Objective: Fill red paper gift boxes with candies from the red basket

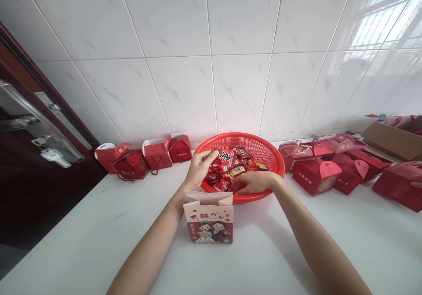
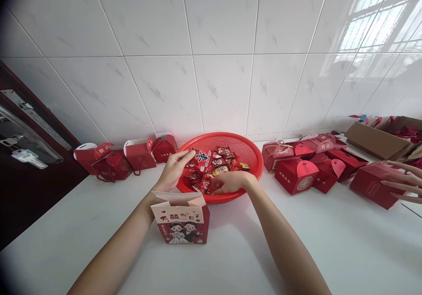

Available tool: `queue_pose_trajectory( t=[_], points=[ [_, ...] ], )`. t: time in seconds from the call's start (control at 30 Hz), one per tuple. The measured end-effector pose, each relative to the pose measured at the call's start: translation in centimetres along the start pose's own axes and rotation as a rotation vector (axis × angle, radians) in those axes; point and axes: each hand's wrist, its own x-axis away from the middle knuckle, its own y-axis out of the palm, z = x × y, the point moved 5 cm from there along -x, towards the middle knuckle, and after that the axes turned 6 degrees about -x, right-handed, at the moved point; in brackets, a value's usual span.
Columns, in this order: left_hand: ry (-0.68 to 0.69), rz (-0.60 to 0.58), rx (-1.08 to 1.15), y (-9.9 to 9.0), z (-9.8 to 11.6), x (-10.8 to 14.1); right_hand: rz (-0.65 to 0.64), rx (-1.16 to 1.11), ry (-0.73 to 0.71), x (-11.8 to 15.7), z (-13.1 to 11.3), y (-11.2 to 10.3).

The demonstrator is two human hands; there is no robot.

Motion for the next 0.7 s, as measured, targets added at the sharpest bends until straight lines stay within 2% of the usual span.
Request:
queue_pose_trajectory(
  t=[0.3,0.53,0.7],
  points=[
    [0.009,0.002,-0.007,-0.1,-0.26,-0.06,-0.003,-0.018,0.04,-0.2,0.23,0.04],
    [0.009,-0.011,0.008,-0.03,-0.37,-0.05,-0.008,-0.005,0.158,-0.02,0.52,0.15],
    [0.0,-0.019,0.017,0.0,-0.5,-0.11,0.032,-0.002,0.102,-0.2,0.51,-0.1]
  ],
)
